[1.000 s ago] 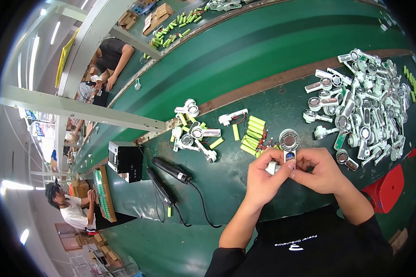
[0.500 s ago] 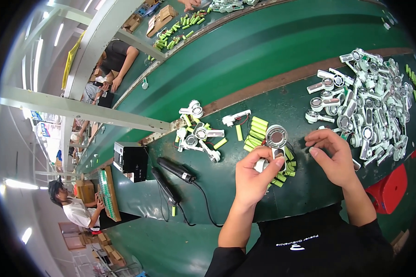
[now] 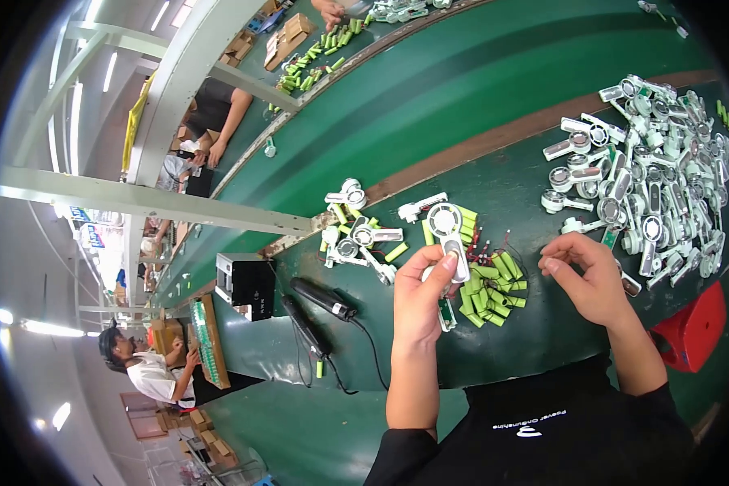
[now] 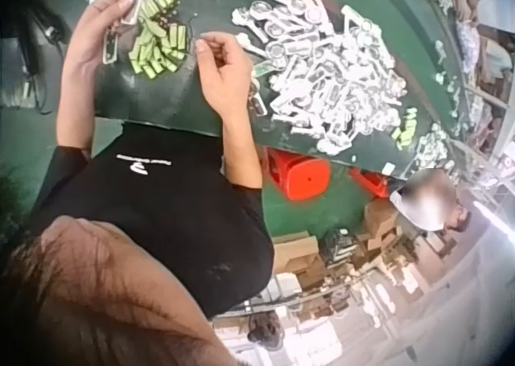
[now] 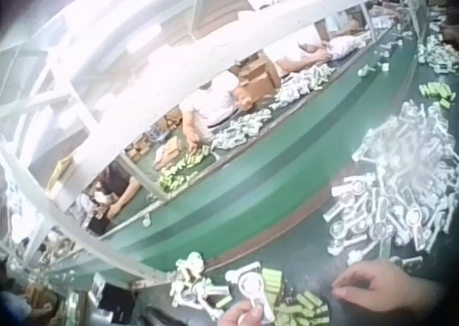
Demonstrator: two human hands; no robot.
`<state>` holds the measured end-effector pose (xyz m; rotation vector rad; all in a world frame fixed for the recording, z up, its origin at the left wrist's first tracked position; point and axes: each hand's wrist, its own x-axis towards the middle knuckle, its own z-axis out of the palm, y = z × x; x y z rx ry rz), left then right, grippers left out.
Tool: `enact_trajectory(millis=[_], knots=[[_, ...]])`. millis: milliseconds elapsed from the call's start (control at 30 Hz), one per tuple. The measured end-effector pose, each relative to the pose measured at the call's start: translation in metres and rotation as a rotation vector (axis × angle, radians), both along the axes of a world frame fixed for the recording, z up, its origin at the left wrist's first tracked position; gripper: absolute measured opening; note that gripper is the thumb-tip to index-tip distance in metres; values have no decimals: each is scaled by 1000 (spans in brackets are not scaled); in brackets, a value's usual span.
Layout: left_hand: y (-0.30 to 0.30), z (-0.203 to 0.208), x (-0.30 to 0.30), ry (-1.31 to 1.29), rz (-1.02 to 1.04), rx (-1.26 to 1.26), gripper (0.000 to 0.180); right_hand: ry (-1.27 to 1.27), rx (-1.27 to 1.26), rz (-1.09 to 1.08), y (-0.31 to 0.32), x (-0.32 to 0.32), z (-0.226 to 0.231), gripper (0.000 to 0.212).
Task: The person assembles small electronic components by hand, inserting circuit boards and batteries into plastic housings.
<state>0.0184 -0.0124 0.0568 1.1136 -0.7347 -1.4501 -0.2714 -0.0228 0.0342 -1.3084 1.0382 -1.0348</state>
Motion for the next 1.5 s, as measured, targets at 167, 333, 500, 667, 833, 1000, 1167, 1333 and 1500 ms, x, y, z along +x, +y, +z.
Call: enact_trajectory(millis=[167,333,500,667,833,1000,1167,1333,1500], knots=[[-13,8,42,-420,229,-54,18,119,-81,14,0,-1,-2,16],[-26,16,71,-1426,606,-210,34,195,-130,-12,-1,-3,-8,17],[-12,-2,56,-810,523,-152,34,239,-132,8,-3,7,-6,16],[-2,-32,27,-1074,252,-186,23,450,-265,141,-28,44,-2,24],[-40,-36,7,-1624,216,-318,41,667,-283,174,-52,75,-13,20],[-81,-52,33,-1915,85,-416,37,468,-214,256,-62,87,-6,17],[-95,-52,42,-1925,232,-320,14,332,-400,164,-54,58,32,13],[-76,-31,31,-1419,481,-493,48,-35,-428,71,-69,50,27,11],[-40,-40,18,-420,342,-54,36,-445,40,-31,-76,60,0,15]])
